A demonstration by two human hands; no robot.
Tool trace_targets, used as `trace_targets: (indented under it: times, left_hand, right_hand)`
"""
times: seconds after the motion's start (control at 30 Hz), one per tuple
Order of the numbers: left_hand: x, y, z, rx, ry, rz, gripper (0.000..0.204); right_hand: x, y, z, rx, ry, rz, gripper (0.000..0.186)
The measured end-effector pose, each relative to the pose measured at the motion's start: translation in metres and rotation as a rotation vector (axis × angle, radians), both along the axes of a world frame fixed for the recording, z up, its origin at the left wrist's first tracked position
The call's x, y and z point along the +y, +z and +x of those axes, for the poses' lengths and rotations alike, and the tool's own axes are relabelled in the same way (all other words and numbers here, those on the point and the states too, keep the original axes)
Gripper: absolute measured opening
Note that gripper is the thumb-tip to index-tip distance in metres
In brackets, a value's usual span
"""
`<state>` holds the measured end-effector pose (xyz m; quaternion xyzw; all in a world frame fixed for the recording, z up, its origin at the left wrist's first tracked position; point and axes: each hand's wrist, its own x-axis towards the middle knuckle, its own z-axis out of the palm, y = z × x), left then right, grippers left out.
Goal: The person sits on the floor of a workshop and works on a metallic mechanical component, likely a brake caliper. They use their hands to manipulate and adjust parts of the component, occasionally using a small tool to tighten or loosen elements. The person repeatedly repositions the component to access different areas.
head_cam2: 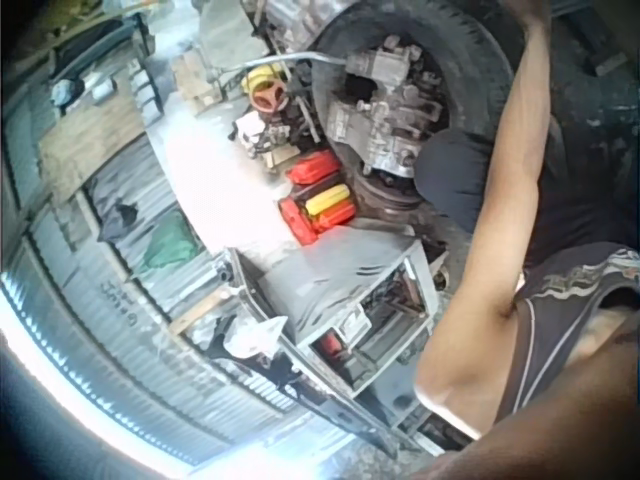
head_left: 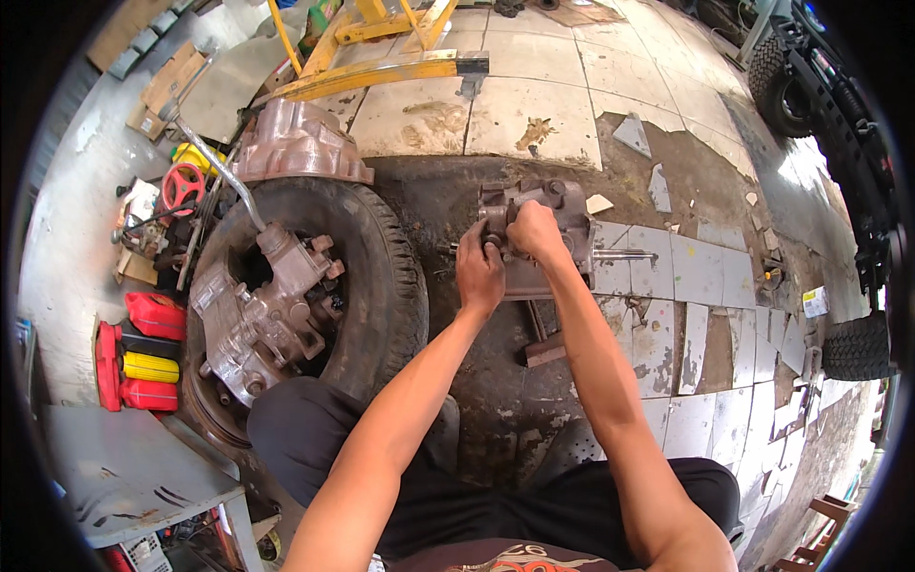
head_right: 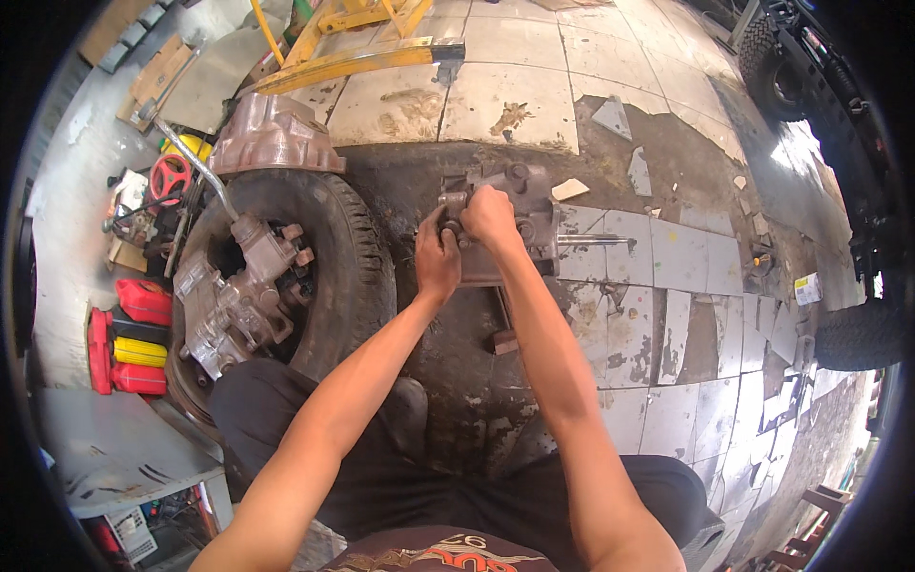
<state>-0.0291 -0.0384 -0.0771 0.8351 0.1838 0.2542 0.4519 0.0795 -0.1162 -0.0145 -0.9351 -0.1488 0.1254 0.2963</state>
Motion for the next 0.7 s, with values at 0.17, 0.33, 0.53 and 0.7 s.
trace_targets:
  times: [0.17, 0.33, 0.53, 0.7]
  left_hand:
    - [-0.003, -0.002, 0.003, -0.014, -0.015, 0.033, 0.041]
    - [-0.005, 0.002, 0.005, 0.007, -0.012, -0.018, 0.041]
    - [-0.001, -0.001, -0.001, 0.023, 0.002, 0.015, 0.042]
    - [-0.006, 0.0, 0.004, 0.012, -0.012, -0.001, 0.041]
  right_hand:
    - [0.007, 0.001, -0.001, -0.118, -0.116, 0.099, 0.025]
    - [0.007, -0.005, 0.003, -0.127, -0.071, 0.096, 0.022]
    - [0.007, -0.006, -0.011, -0.104, -0.09, 0.099, 0.02]
    - [0.009, -0.017, -0.006, -0.245, -0.107, 0.146, 0.016]
